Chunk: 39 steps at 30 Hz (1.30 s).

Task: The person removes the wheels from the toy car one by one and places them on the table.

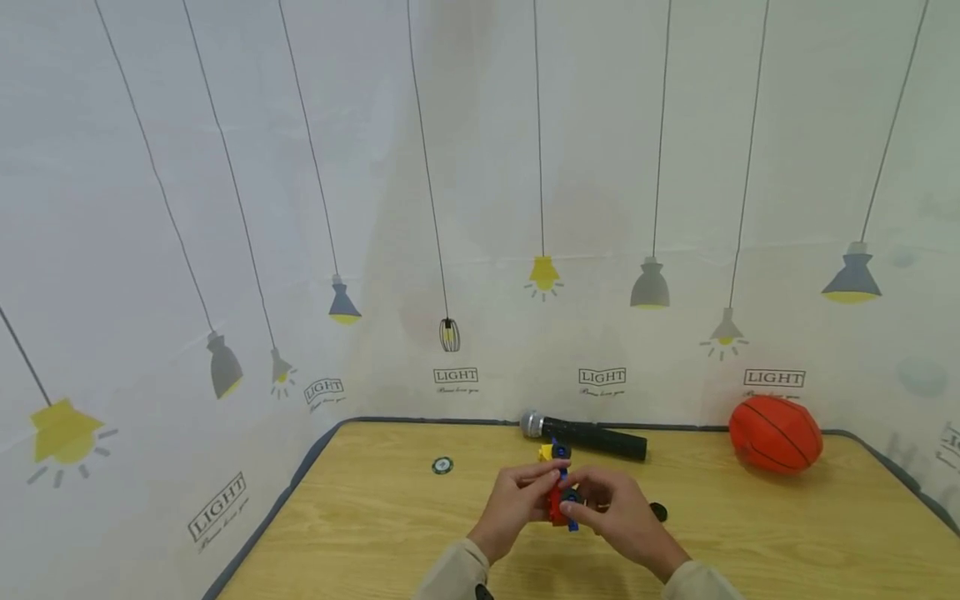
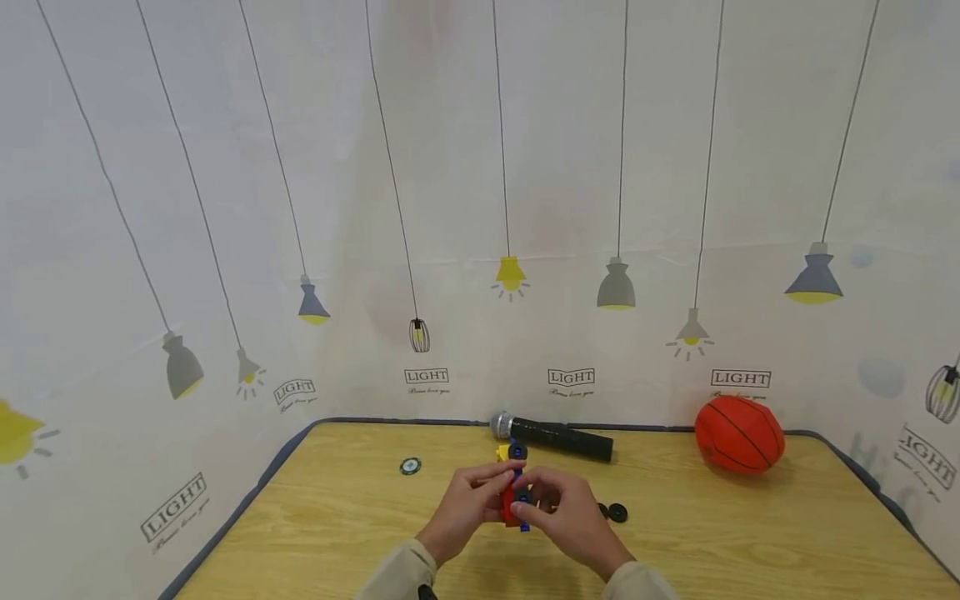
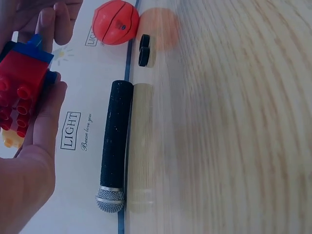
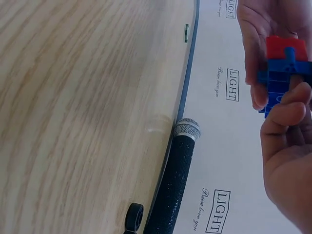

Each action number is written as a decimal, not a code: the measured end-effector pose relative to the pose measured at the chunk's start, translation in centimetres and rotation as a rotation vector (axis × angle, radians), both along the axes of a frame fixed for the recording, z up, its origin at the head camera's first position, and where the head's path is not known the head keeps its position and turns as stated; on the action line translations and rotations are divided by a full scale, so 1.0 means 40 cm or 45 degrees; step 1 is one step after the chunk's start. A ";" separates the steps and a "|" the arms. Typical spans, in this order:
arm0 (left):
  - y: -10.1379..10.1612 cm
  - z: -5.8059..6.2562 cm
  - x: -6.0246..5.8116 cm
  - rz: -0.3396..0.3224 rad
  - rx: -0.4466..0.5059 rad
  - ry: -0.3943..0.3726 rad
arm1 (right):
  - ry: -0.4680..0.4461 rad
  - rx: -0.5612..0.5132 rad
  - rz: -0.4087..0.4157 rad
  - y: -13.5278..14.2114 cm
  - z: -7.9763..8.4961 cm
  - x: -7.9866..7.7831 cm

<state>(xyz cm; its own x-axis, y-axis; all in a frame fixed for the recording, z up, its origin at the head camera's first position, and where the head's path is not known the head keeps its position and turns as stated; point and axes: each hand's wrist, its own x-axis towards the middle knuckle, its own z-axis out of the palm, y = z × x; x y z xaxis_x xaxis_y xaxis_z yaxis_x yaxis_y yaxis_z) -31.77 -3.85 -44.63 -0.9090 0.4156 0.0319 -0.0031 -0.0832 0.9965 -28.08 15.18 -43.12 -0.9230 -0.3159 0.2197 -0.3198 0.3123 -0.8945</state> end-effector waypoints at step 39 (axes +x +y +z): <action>-0.057 -0.070 -0.025 0.025 -0.054 -0.045 | 0.040 0.118 0.125 -0.034 0.001 0.019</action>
<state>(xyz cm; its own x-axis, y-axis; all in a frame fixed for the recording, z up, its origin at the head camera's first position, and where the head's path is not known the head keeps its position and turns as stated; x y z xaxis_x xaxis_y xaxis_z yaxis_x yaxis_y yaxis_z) -32.78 -6.14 -47.44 -0.9173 0.3978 -0.0180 -0.0373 -0.0409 0.9985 -27.33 13.83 -43.08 -0.8798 -0.4245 0.2139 -0.3804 0.3589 -0.8523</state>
